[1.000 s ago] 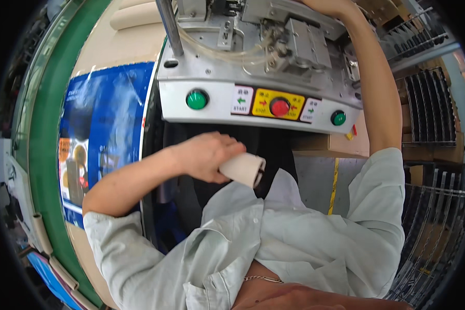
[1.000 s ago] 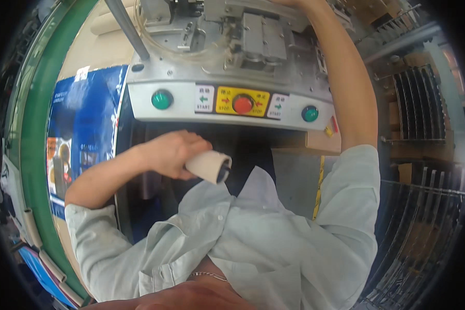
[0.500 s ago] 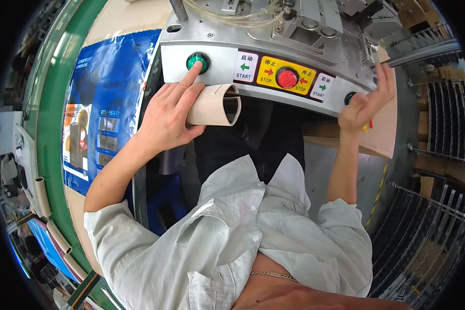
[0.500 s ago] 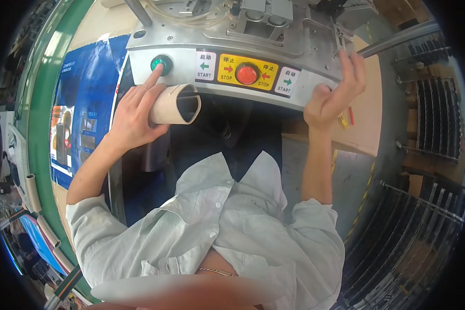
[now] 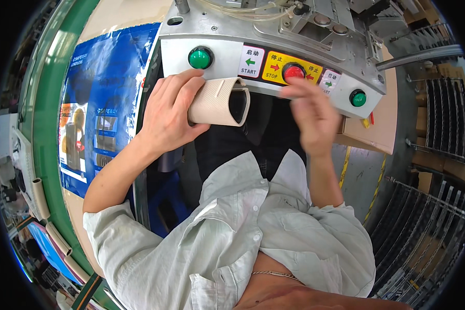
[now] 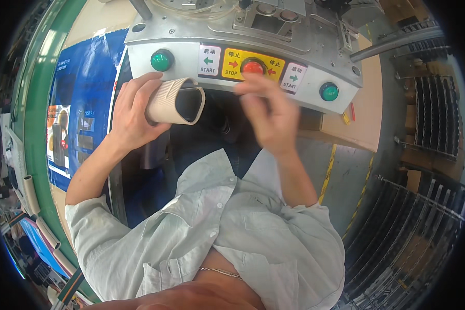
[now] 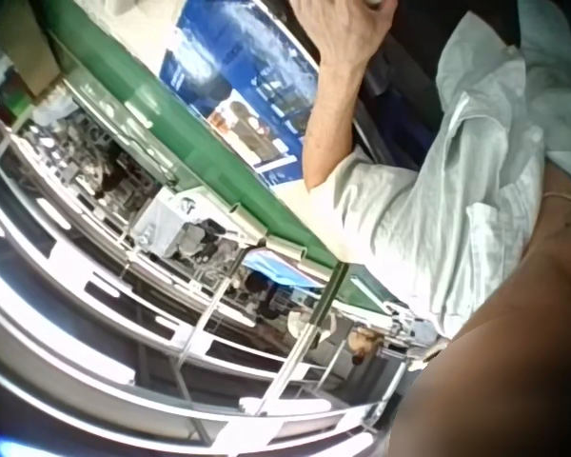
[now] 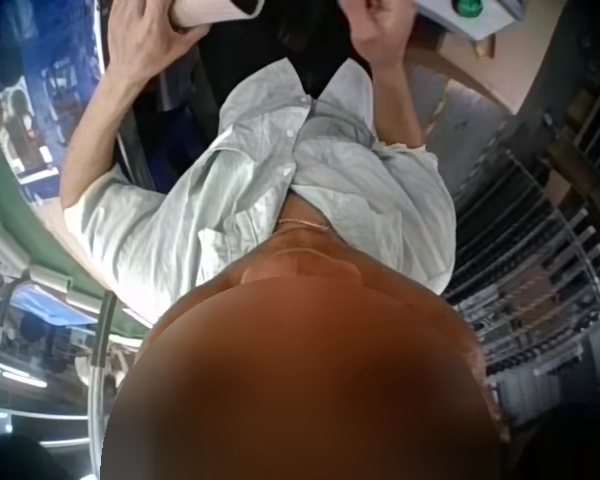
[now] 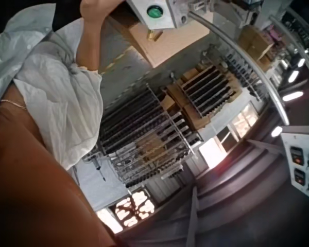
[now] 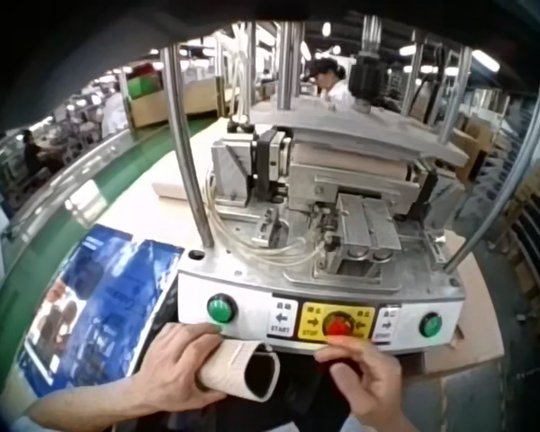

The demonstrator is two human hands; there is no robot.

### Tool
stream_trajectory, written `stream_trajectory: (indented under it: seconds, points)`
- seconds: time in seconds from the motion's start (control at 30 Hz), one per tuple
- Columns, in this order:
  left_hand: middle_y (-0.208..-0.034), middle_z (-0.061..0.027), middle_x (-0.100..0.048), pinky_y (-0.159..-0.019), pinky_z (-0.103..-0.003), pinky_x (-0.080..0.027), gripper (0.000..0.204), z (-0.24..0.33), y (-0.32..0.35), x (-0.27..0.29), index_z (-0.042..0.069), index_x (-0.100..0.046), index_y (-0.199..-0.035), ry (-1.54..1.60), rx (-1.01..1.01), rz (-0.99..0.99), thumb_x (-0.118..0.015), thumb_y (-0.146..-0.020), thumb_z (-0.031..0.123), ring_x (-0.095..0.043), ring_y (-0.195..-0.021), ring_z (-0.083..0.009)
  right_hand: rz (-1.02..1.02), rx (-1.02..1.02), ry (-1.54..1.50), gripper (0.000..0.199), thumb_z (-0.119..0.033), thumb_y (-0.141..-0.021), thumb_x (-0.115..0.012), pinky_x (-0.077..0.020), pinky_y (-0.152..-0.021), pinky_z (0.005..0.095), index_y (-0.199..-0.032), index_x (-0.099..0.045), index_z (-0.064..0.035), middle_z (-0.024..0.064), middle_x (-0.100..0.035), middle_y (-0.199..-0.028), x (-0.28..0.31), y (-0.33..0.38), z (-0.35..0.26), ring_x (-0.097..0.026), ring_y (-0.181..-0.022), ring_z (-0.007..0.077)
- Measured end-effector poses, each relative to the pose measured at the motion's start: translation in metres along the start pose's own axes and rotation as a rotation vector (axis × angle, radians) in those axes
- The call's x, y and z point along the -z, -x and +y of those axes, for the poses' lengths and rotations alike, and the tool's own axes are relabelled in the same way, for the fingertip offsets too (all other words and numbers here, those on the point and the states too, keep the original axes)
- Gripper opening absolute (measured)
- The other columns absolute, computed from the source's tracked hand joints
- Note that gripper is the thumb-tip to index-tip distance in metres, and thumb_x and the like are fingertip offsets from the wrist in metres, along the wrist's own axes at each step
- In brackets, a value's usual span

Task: Apply labels to cylindrical cardboard containers using a specialized labeling machine.

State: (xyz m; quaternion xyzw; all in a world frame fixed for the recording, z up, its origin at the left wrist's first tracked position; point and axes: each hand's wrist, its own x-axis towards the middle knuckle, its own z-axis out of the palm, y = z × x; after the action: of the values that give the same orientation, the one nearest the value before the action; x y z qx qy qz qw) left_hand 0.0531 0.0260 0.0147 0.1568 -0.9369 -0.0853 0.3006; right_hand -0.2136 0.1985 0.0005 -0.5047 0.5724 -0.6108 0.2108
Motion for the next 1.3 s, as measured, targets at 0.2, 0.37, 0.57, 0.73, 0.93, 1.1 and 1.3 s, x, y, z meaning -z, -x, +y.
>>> stream_trajectory:
  seconds: [0.2,0.37,0.57,0.73,0.93,1.1,1.3]
  points:
    - [-0.130,-0.0140,-0.066,-0.099,-0.044,-0.053,0.086,0.004,0.000,0.004,0.008,-0.058,-0.136,-0.060,0.025,-0.042,-0.098,-0.060,0.009,-0.065,-0.115,-0.0312,-0.034,-0.185,-0.148,0.034,-0.004,-0.096,-0.075,-0.0603,-0.086,0.0301,-0.129,-0.073,0.0056,0.0183,-0.081,-0.112,-0.078,-0.005,-0.001,-0.078,-0.093,0.0255]
    - [-0.127,-0.0134,-0.066,-0.099,-0.044,-0.053,0.088,0.002,0.002,0.002,0.008,-0.058,-0.136,-0.104,0.003,-0.011,-0.099,-0.059,0.010,-0.065,-0.114,-0.0314,-0.060,-0.302,-0.119,0.027,-0.005,-0.098,-0.073,-0.0596,-0.083,0.0279,-0.122,-0.076,0.0073,0.0180,-0.081,-0.110,-0.088,-0.010,0.003,-0.077,-0.093,0.0248]
    - [-0.128,-0.0137,-0.065,-0.099,-0.044,-0.053,0.089,-0.001,0.004,0.001,0.008,-0.058,-0.137,-0.078,0.050,-0.040,-0.099,-0.058,0.010,-0.064,-0.114,-0.0319,-0.096,-0.324,-0.245,0.027,-0.004,-0.099,-0.071,-0.0584,-0.084,0.0279,-0.123,-0.076,0.0057,0.0155,-0.081,-0.110,-0.086,-0.011,0.009,-0.075,-0.093,0.0227]
    - [-0.127,-0.0124,-0.064,-0.097,-0.041,-0.051,0.086,-0.003,0.004,-0.001,0.008,-0.059,-0.135,-0.013,0.074,-0.027,-0.097,-0.059,0.011,-0.063,-0.112,-0.0303,-0.106,-0.260,-0.316,0.024,-0.003,-0.098,-0.070,-0.0573,-0.082,0.0284,-0.120,-0.077,0.0038,0.0135,-0.081,-0.108,-0.077,-0.016,0.013,-0.074,-0.090,0.0204]
    - [-0.127,-0.0112,-0.063,-0.095,-0.038,-0.049,0.080,-0.002,0.004,-0.002,0.007,-0.060,-0.133,0.027,0.081,-0.028,-0.093,-0.060,0.011,-0.062,-0.109,-0.0283,-0.111,-0.255,-0.244,0.018,-0.001,-0.096,-0.072,-0.0564,-0.080,0.0283,-0.114,-0.077,0.0019,0.0113,-0.081,-0.104,-0.073,-0.019,0.009,-0.073,-0.086,0.0185]
    - [-0.129,-0.0133,-0.064,-0.099,-0.041,-0.052,0.087,0.000,0.006,-0.002,0.008,-0.058,-0.137,0.037,0.094,-0.071,-0.097,-0.059,0.011,-0.063,-0.115,-0.0312,-0.087,-0.223,-0.151,0.015,0.000,-0.094,-0.075,-0.0559,-0.078,0.0275,-0.109,-0.076,0.0010,0.0093,-0.080,-0.098,-0.075,-0.012,0.017,-0.073,-0.082,0.0175]
    - [-0.125,-0.0114,-0.064,-0.097,-0.039,-0.051,0.077,0.000,0.004,-0.001,0.007,-0.061,-0.131,0.107,0.124,-0.070,-0.093,-0.061,0.012,-0.063,-0.107,-0.0282,-0.065,-0.156,-0.104,0.013,0.000,-0.093,-0.076,-0.0552,-0.073,0.0268,-0.106,-0.074,0.0002,0.0082,-0.079,-0.091,-0.079,-0.014,0.005,-0.071,-0.077,0.0170]
